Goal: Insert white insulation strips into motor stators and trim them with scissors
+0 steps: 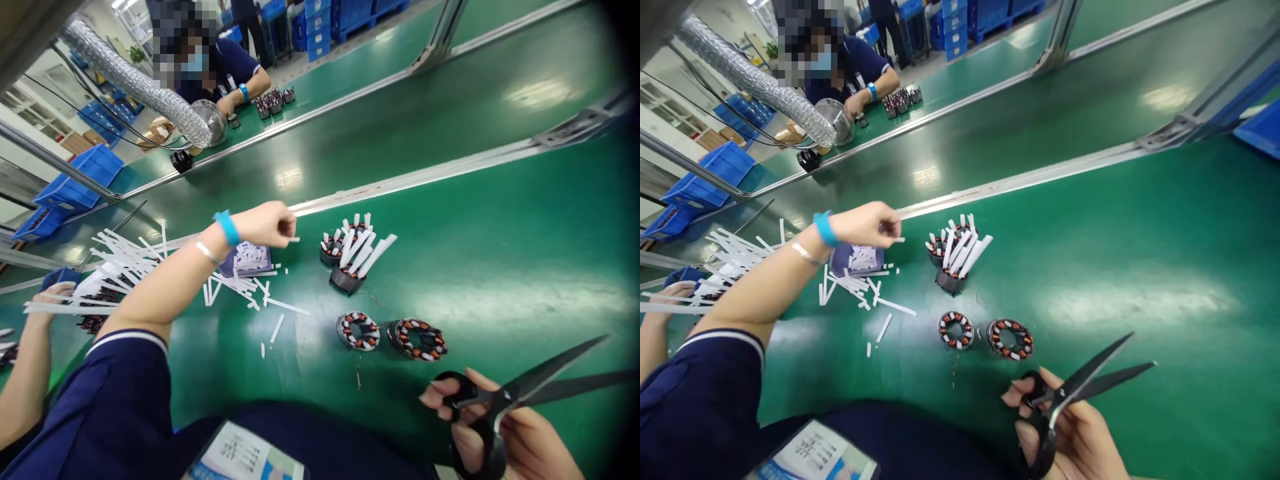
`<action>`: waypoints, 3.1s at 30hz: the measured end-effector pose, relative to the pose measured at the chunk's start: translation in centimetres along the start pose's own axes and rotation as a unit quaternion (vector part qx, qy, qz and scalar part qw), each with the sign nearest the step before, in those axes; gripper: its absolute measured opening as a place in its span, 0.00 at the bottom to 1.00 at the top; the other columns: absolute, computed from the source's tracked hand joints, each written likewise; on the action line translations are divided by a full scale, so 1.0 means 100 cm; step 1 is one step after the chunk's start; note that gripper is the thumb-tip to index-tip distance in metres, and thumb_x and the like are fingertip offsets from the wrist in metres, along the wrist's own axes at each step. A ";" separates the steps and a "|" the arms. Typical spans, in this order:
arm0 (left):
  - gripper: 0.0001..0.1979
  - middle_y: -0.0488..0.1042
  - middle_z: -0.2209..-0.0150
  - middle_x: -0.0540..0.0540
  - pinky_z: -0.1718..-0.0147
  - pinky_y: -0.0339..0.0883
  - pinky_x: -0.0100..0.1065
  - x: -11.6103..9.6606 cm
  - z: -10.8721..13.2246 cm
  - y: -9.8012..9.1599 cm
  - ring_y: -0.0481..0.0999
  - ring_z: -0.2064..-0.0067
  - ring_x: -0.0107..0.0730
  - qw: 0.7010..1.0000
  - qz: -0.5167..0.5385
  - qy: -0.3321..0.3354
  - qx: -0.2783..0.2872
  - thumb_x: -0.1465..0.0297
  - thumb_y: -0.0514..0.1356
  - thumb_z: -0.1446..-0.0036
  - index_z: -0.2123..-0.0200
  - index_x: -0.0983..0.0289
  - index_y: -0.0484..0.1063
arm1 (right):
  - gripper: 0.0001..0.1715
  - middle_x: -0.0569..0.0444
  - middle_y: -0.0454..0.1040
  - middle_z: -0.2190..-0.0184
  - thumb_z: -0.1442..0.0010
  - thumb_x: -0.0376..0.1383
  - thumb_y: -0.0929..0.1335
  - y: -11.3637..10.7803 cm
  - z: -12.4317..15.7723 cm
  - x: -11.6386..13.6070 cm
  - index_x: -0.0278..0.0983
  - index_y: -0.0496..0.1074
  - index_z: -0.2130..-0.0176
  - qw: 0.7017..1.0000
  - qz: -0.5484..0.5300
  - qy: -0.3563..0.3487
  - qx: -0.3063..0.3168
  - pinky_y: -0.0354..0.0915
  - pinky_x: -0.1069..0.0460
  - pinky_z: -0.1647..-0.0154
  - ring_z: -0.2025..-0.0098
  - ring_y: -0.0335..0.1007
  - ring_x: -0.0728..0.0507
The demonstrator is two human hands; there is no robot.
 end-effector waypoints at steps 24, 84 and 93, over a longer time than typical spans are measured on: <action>0.21 0.73 0.56 0.60 0.61 0.71 0.39 -0.141 0.036 0.148 0.76 0.57 0.44 0.991 -0.062 0.116 -0.001 0.59 0.62 0.48 0.54 0.65 0.69 | 0.21 0.52 0.76 0.71 0.47 0.36 0.75 -0.005 -0.003 0.044 0.39 0.75 0.52 0.975 -0.099 -0.169 -0.105 0.72 0.50 0.75 0.74 0.75 0.43; 0.23 0.67 0.81 0.48 0.90 0.44 0.22 0.061 0.194 0.173 0.63 0.87 0.21 0.557 0.768 -0.248 -0.195 0.49 0.56 0.42 0.71 0.64 0.64 | 0.21 0.59 0.69 0.79 0.43 0.49 0.69 0.215 0.036 0.061 0.38 0.74 0.56 0.906 0.192 -0.182 0.330 0.60 0.55 0.85 0.84 0.58 0.51; 0.23 0.65 0.81 0.48 0.90 0.43 0.22 0.051 0.194 0.183 0.61 0.87 0.21 0.538 0.789 -0.260 -0.142 0.50 0.54 0.40 0.72 0.65 0.64 | 0.23 0.57 0.71 0.75 0.41 0.51 0.69 0.205 0.041 0.063 0.38 0.73 0.54 0.887 0.219 -0.247 0.322 0.66 0.55 0.81 0.81 0.63 0.50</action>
Point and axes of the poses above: each hand's wrist, its own z-axis away from the middle knuckle, its own y-axis out of the palm, x = y × z, the point moved 10 cm from there along -z, towards the middle knuckle
